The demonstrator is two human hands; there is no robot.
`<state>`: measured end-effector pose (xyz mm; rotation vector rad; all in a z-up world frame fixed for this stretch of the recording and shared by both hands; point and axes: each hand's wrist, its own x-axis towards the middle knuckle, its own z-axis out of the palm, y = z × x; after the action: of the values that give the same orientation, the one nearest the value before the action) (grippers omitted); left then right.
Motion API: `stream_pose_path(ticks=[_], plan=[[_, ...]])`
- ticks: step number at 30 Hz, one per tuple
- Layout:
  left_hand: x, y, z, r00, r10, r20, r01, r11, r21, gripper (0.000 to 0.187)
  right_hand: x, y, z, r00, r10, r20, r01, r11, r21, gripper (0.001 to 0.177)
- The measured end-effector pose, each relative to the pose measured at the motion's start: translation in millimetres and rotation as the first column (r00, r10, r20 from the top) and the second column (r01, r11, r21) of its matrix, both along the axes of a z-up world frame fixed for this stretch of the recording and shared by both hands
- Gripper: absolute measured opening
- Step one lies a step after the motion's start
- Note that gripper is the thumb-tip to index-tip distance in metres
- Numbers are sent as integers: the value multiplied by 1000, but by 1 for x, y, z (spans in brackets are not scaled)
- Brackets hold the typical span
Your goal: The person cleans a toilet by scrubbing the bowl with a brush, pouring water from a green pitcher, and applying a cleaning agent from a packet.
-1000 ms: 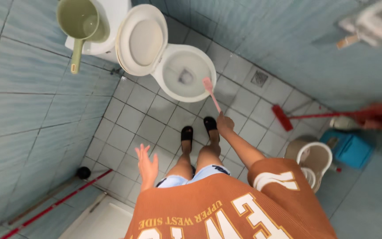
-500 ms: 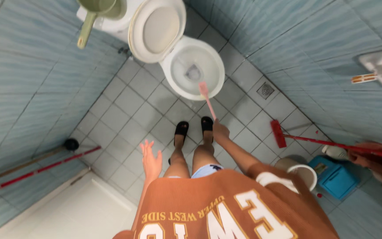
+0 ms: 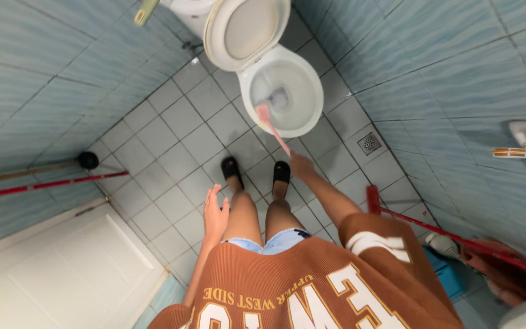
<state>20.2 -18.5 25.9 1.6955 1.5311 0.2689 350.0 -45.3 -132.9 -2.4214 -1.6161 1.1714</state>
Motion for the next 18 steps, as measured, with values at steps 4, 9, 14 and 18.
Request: stream_pose_path(ticks=[4,9,14,18], plan=[[-10,-1,-7,1000,13,18,-13,1000,13,47,-15,14,5,998,-48,-44,40,984,-174,42],[-27,25,-16,997,76,20,-76,997,-28,49,-21,-18,26,995,-99,-19,92,966,-240,47],[-48,76,-14,1000,-4,17,4,1000,-6,52,-64,54,2,987,-120,-107,123,992,19,38],[-76,118,-14,998,-63,-17,63,998,-4,49,-101,116,-30,944,-279,-176,272,960,-62,32]])
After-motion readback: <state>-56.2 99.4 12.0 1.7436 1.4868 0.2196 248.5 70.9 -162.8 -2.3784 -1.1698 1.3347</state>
